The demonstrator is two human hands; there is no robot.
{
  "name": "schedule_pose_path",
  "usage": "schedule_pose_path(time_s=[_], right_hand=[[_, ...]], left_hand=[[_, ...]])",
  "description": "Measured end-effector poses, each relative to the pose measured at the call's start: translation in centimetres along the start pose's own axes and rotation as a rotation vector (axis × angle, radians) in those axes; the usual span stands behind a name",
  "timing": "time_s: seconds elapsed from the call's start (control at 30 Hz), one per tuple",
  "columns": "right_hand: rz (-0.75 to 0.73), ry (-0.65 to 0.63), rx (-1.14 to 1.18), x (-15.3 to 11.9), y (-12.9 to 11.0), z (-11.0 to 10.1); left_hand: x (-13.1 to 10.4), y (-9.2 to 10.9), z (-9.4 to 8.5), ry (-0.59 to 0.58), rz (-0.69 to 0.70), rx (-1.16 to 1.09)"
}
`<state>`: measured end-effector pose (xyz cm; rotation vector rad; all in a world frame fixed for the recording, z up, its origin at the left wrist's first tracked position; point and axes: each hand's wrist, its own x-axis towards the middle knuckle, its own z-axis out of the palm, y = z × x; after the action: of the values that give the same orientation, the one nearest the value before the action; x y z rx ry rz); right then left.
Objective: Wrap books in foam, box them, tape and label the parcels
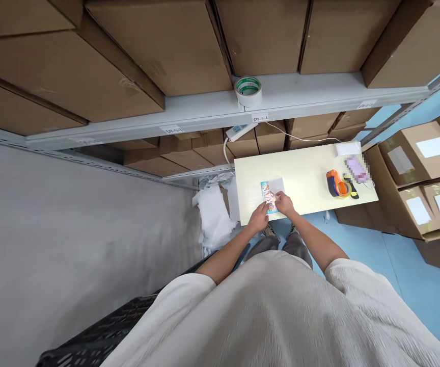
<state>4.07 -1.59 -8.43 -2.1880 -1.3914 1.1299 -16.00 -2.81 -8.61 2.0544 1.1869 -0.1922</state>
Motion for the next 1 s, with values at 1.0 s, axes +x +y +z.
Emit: schedule_pose_path(time_s=[1.0], right_hand=[[0.277,0.044,0.102,1.8,2.4,-1.1]], left_hand=[[1.5,3.6,-2.0,0.064,-0.151,-0.044]])
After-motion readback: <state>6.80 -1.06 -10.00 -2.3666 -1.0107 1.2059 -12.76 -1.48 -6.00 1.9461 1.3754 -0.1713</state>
